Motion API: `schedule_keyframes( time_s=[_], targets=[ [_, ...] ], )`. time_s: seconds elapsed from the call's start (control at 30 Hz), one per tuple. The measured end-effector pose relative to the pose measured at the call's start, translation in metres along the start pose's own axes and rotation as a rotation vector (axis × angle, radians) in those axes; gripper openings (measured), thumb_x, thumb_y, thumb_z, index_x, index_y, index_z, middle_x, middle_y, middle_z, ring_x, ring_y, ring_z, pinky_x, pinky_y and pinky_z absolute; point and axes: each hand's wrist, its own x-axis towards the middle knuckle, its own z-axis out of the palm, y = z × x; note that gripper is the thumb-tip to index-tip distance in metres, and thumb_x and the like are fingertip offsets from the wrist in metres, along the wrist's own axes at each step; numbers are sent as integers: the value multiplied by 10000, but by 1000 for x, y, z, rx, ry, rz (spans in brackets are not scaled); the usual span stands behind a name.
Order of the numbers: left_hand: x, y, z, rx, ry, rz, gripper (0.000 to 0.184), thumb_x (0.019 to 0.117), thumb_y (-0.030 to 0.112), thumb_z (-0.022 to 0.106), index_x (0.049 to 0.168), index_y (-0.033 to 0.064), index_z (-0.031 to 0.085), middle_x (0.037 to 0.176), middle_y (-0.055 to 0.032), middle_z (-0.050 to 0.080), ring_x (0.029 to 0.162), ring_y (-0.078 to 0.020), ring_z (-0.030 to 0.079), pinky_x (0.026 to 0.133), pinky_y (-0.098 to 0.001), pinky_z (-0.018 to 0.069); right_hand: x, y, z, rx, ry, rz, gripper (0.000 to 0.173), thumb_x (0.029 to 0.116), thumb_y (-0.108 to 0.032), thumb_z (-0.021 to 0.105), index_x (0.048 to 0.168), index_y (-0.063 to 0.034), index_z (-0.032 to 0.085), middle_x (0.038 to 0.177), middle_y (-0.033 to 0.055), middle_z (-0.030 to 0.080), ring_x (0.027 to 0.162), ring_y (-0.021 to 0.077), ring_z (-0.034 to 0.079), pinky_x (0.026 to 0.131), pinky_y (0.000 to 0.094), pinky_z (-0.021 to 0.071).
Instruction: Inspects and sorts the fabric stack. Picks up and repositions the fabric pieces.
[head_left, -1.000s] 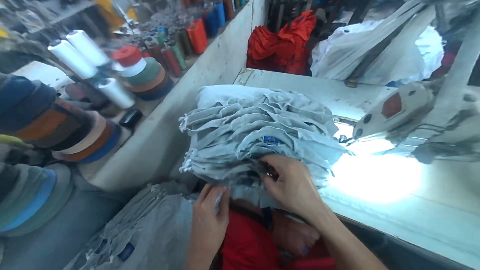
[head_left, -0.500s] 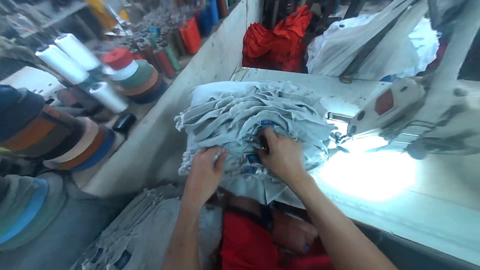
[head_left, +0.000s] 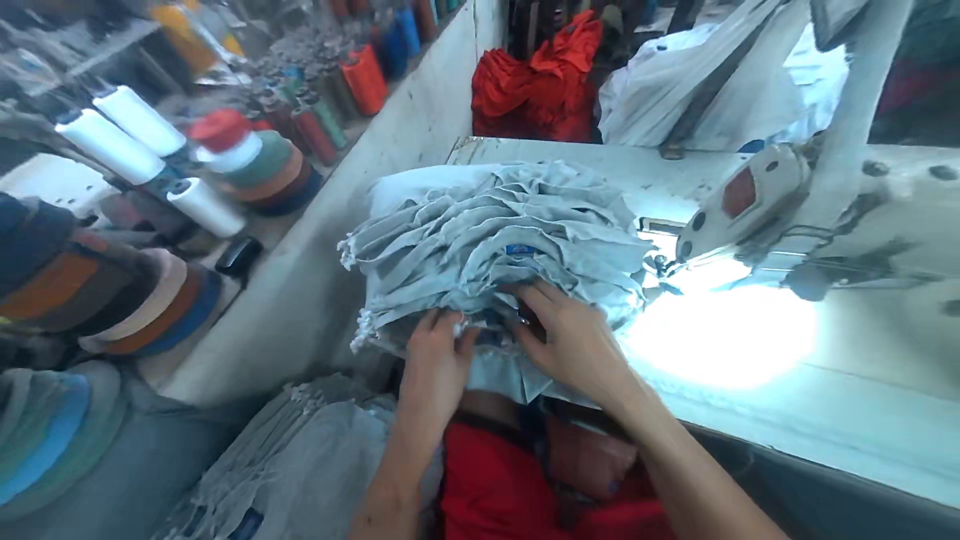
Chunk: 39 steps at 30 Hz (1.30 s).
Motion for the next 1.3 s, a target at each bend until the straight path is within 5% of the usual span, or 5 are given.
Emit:
schedule_keyframes(
  time_s=[0.17,0.4,0.77,1.0,1.3],
  targets=[
    [-19,-10,-8,42,61,114,199,995,176,603,1021,49,753,1017,-115,710,890,-206,713,820,-351,604,-37,-10,0,-42,154,-60,486,1020,-518,535,1350,-188,669,983,58,699,664,203,660,515,396,530],
    [-37,-21,-12,-211,65,113,178,986,229,630,975,109,761,963,-6,713,844,-17,674,760,-180,576,-32,-22,29,-186,193,-172,345,1047,-391,513,1245,-214,733,914,39,712,622,227,652,494,396,515],
    [-33,-13,-16,-141,352,148,187,987,214,657,993,59,763,1003,-58,714,926,-54,682,826,-184,573,-42,-20,25,-136,176,-135,362,1032,-416,531,1248,-203,728,924,35,711,599,203,646,469,385,508],
    [-22,-12,-3,-41,231,86,440,815,430,832,1039,59,753,1025,-93,686,824,-115,679,723,-245,592,-49,-22,21,-105,179,-131,360,1020,-422,549,1242,-207,734,889,18,702,584,186,635,465,369,504],
    [-41,-24,-12,30,193,93,176,963,209,658,957,63,756,952,-75,702,824,-125,688,749,-255,588,-48,-25,19,-93,188,-164,364,1022,-419,546,1253,-211,736,876,16,699,605,180,638,478,355,499]
  ],
)
